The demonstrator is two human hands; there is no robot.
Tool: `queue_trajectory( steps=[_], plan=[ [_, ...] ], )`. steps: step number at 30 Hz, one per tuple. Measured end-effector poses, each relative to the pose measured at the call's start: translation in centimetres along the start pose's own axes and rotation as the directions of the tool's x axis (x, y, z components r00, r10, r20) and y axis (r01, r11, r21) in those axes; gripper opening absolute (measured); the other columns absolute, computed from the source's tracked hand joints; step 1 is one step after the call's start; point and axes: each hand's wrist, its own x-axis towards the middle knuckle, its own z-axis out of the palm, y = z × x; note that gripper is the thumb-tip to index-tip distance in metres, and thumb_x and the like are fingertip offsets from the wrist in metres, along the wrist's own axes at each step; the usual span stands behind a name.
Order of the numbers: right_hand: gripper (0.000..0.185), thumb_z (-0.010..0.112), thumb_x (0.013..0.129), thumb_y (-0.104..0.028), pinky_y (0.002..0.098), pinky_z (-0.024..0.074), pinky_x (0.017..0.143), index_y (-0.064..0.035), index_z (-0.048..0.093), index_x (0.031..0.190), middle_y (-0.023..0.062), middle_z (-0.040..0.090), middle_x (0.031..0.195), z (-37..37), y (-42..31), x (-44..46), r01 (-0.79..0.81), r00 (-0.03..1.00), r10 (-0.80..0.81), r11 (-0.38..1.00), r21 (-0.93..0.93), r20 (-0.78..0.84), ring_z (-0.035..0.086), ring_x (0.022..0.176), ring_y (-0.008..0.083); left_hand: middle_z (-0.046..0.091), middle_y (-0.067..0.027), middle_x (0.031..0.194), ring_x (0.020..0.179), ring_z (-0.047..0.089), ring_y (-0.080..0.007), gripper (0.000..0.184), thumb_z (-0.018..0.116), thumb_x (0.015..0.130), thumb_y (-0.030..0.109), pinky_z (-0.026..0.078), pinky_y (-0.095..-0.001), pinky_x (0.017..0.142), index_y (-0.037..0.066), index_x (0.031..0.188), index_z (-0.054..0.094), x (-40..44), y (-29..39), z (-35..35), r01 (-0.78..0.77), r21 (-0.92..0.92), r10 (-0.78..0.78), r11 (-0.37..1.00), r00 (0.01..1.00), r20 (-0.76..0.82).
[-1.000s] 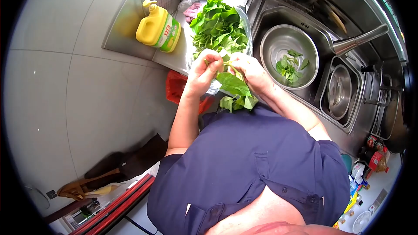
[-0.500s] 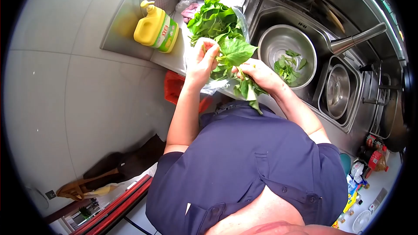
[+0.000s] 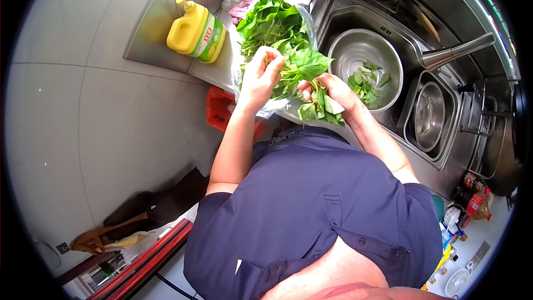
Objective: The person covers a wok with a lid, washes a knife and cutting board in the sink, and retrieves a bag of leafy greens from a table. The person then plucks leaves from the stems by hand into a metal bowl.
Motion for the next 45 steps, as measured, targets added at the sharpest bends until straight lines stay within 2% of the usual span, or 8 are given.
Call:
queue_trajectory(
  steps=[14, 15, 20, 24, 29, 34, 41, 45],
  plan=[
    [0.018, 0.045, 0.090, -0.014, 0.0302, 0.0433, 0.064, -0.0027, 0.056, 0.083, 0.0058, 0.057, 0.072, -0.7, 1.8, -0.3, 0.154, 0.931, -0.330, 0.745, -0.650, -0.158, 0.052, 0.067, 0.0137, 0.058, -0.0063, 0.076, 0.073, 0.055, -0.0189, 0.019, 0.053, 0.093, 0.018, 0.044, -0.0304, 0.069, 0.001, 0.097, 0.059, -0.6, 1.2, 1.9, -0.194, 0.488, -0.016, 0.851, 0.919, 0.393],
    [0.016, 0.044, 0.091, -0.008, 0.0276, 0.0423, 0.060, -0.0026, 0.057, 0.085, 0.0044, 0.059, 0.073, -1.3, 2.2, -0.4, 0.330, 0.834, -0.552, 0.525, -0.784, -0.019, 0.052, 0.064, 0.0128, 0.055, -0.0050, 0.072, 0.069, 0.052, -0.0169, 0.018, 0.054, 0.093, 0.019, 0.043, -0.0297, 0.065, 0.002, 0.093, 0.058, -0.7, 0.8, 2.1, -0.201, 0.461, 0.004, 0.865, 0.919, 0.394],
    [0.014, 0.047, 0.090, -0.008, 0.0237, 0.0395, 0.057, -0.0031, 0.057, 0.081, 0.0005, 0.056, 0.072, 0.6, 0.1, -1.2, 0.353, 0.908, -0.355, 0.934, -0.050, -0.224, 0.051, 0.063, 0.0103, 0.034, 0.0043, 0.064, 0.051, 0.028, -0.0053, 0.014, 0.053, 0.096, 0.023, 0.024, -0.0198, 0.046, 0.010, 0.093, 0.047, -0.7, -1.8, 2.0, 0.165, -0.390, -0.017, 0.906, 0.935, 0.355],
    [0.015, 0.048, 0.093, -0.014, 0.0227, 0.0405, 0.063, -0.0049, 0.057, 0.086, 0.0020, 0.055, 0.075, -4.2, -3.1, -2.7, 0.502, 0.784, -0.578, 0.805, -0.316, -0.225, 0.050, 0.068, 0.0089, 0.037, 0.0028, 0.069, 0.053, 0.031, -0.0054, 0.019, 0.045, 0.099, 0.030, 0.026, -0.0195, 0.043, 0.013, 0.090, 0.047, -1.7, 2.4, -4.9, -0.308, -0.577, 0.247, 0.757, 0.951, -0.184],
    [0.024, 0.051, 0.093, -0.022, 0.0261, 0.0434, 0.078, -0.0011, 0.059, 0.102, 0.0069, 0.060, 0.090, -16.1, -2.7, -3.9, -0.081, 0.705, -0.588, 0.489, -0.868, -0.397, 0.056, 0.084, 0.0144, 0.039, 0.0031, 0.066, 0.050, 0.034, -0.0057, 0.017, 0.045, 0.099, 0.025, 0.027, -0.0207, 0.040, 0.010, 0.091, 0.047, -6.2, 1.7, -15.8, -0.295, -0.248, 0.102, 0.923, 0.807, -0.582],
    [0.071, 0.068, 0.076, -0.029, 0.0386, 0.0329, 0.106, 0.0025, 0.041, 0.134, 0.0247, 0.041, 0.137, -20.5, 0.6, -4.9, -0.423, 0.765, -0.536, -0.003, -0.906, -0.356, 0.040, 0.129, 0.0352, 0.047, -0.0005, 0.062, 0.043, 0.042, -0.0082, 0.021, 0.049, 0.095, 0.027, 0.031, -0.0221, 0.035, 0.008, 0.087, 0.049, -7.9, -12.8, -19.3, 0.268, -0.185, -0.311, 0.945, 0.576, -0.756],
    [0.017, 0.061, 0.082, -0.006, 0.0285, 0.0490, 0.081, -0.0041, 0.065, 0.098, 0.0083, 0.063, 0.098, -4.2, -3.0, 0.9, 0.050, 0.708, -0.698, 0.195, -0.979, -0.103, 0.062, 0.090, 0.0199, 0.059, -0.0191, 0.119, 0.114, 0.054, -0.0357, 0.053, 0.061, 0.080, 0.039, 0.044, -0.0402, 0.093, 0.004, 0.120, 0.057, -7.5, -19.1, -15.9, 0.748, 0.540, -0.363, 0.385, 0.661, -0.657],
    [0.024, 0.065, 0.076, -0.004, 0.0362, 0.0502, 0.083, -0.0076, 0.064, 0.100, 0.0107, 0.062, 0.100, 2.2, -3.0, 5.7, 0.366, 0.674, -0.567, -0.301, -0.881, 0.474, 0.060, 0.094, 0.0282, 0.064, -0.0132, 0.097, 0.095, 0.058, -0.0328, 0.019, 0.057, 0.086, 0.017, 0.047, -0.0405, 0.081, 0.003, 0.098, 0.063, -5.0, -10.8, -13.5, 0.232, 0.745, 0.425, 0.625, 0.700, -0.574]
  ],
)
